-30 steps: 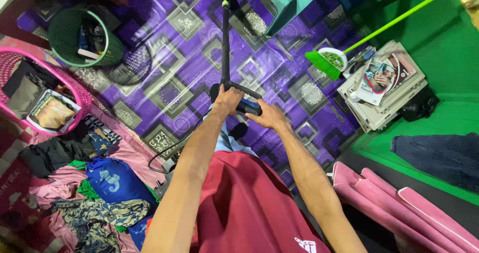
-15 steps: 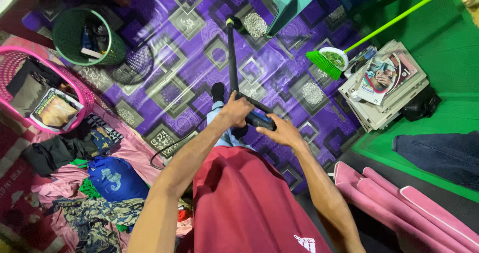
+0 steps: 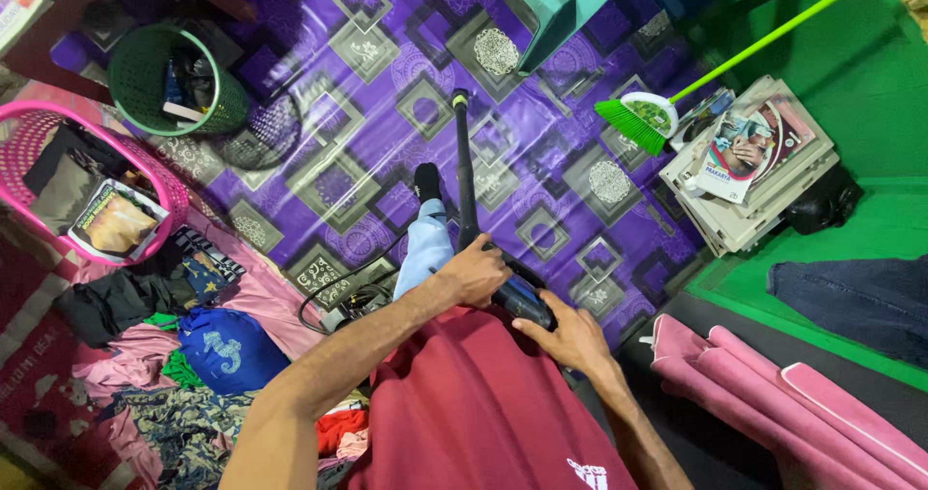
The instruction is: The person folds pants, places them in a cabinet, and then connects the tubes and components of a vacuum cleaner by hand.
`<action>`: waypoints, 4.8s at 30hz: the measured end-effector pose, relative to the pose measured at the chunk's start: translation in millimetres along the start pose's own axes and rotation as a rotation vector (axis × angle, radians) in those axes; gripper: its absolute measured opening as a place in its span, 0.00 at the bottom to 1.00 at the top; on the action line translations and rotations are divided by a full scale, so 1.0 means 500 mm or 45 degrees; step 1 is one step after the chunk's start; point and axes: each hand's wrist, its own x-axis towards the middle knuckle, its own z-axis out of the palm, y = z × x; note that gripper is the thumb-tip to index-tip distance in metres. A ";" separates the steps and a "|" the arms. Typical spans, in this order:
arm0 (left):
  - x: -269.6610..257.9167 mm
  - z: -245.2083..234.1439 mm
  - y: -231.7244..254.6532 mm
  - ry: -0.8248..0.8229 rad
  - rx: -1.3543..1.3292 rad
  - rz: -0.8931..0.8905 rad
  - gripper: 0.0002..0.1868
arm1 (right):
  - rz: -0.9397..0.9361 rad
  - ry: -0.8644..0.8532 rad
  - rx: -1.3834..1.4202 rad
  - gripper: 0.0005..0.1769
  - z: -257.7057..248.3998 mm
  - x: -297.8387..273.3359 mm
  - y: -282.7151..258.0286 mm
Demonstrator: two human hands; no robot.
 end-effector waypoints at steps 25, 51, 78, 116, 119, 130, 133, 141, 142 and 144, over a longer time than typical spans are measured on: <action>0.137 0.013 -0.304 -0.036 0.066 -0.350 0.28 | -0.159 0.127 -0.046 0.51 -0.052 0.366 -0.034; 0.044 -0.002 -0.116 -0.037 -0.065 -0.148 0.28 | -0.107 -0.021 0.064 0.51 -0.022 0.153 0.004; 0.078 0.055 -0.136 0.093 0.128 0.009 0.23 | -0.008 0.066 0.082 0.47 0.021 0.189 0.040; 0.023 -0.054 -0.042 0.207 -0.148 -0.071 0.31 | -0.102 0.045 0.133 0.47 -0.043 0.054 0.015; 0.020 -0.073 -0.002 0.127 -0.109 -0.034 0.29 | -0.080 0.023 0.036 0.46 -0.046 0.010 0.023; 0.011 -0.007 0.001 0.187 -0.094 -0.103 0.26 | -0.046 0.064 -0.070 0.46 0.006 0.032 0.020; 0.022 0.017 -0.023 0.121 -0.052 -0.156 0.22 | -0.055 0.105 -0.071 0.43 0.029 0.072 0.035; 0.048 0.034 -0.101 0.127 -0.037 -0.226 0.24 | 0.003 0.115 -0.061 0.43 0.049 0.173 0.021; 0.049 0.030 -0.111 0.115 -0.028 -0.239 0.23 | -0.014 0.137 -0.056 0.43 0.047 0.183 0.016; 0.050 0.019 -0.130 0.117 -0.031 -0.250 0.25 | -0.028 0.157 -0.054 0.42 0.042 0.200 0.008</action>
